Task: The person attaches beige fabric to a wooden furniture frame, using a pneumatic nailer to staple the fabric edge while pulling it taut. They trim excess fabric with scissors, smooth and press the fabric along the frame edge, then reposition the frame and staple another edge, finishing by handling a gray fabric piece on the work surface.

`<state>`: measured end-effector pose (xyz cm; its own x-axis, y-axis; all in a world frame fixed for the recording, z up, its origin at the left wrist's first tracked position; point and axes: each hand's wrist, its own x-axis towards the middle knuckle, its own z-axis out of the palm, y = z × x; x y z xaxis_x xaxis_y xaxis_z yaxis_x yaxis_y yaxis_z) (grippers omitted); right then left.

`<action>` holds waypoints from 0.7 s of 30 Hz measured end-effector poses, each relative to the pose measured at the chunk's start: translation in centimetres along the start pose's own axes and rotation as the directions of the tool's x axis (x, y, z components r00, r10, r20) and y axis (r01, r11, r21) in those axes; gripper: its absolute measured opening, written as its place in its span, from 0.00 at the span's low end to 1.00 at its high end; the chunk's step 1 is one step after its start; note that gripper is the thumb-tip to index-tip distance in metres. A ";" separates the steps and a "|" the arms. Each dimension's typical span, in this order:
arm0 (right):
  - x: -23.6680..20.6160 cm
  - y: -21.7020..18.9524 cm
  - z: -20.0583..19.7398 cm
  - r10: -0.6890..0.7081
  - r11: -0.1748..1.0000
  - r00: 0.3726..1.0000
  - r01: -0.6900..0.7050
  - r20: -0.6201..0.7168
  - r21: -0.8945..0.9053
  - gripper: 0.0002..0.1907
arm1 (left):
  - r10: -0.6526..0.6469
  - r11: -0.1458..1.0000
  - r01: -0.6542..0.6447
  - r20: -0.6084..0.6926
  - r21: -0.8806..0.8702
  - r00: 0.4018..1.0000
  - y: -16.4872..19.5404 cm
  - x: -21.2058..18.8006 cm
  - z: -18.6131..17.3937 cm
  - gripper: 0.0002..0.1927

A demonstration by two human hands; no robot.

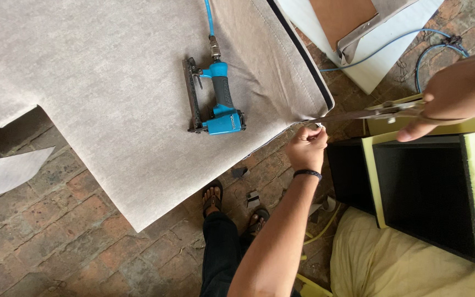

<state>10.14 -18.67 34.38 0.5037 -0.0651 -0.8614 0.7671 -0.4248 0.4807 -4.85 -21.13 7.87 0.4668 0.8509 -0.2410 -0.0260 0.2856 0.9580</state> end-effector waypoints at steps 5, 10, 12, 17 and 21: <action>-0.3 -3.6 -0.8 -0.030 0.999 0.997 0.027 -0.072 -0.042 0.32 | 0.011 0.998 -0.002 -0.137 0.066 0.990 -0.4 -1.2 2.3 0.09; 0.6 -6.3 -1.3 -0.018 0.996 0.988 0.004 -0.156 -0.089 0.33 | -0.037 0.982 0.063 -0.143 0.180 0.989 -0.4 -1.5 2.6 0.07; 0.9 -6.2 -1.7 -0.046 0.998 0.983 0.038 -0.178 -0.049 0.34 | -0.033 0.979 0.054 -0.106 0.197 0.994 -0.8 -1.3 2.1 0.08; 1.5 -5.2 -1.7 0.034 0.997 0.999 -0.033 0.006 -0.072 0.36 | -0.047 0.989 0.055 -0.061 0.139 0.997 -1.4 -0.9 1.8 0.10; 3.2 -4.4 -1.7 0.021 0.998 0.999 -0.019 0.028 -0.061 0.37 | -0.036 0.995 0.045 -0.098 0.094 0.995 -1.2 -1.2 2.4 0.07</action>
<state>9.02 -15.50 29.75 0.5085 -0.0992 -0.8553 0.7799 -0.3680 0.5063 -3.21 -23.54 7.41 0.3788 0.8791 -0.2894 0.0780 0.2813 0.9564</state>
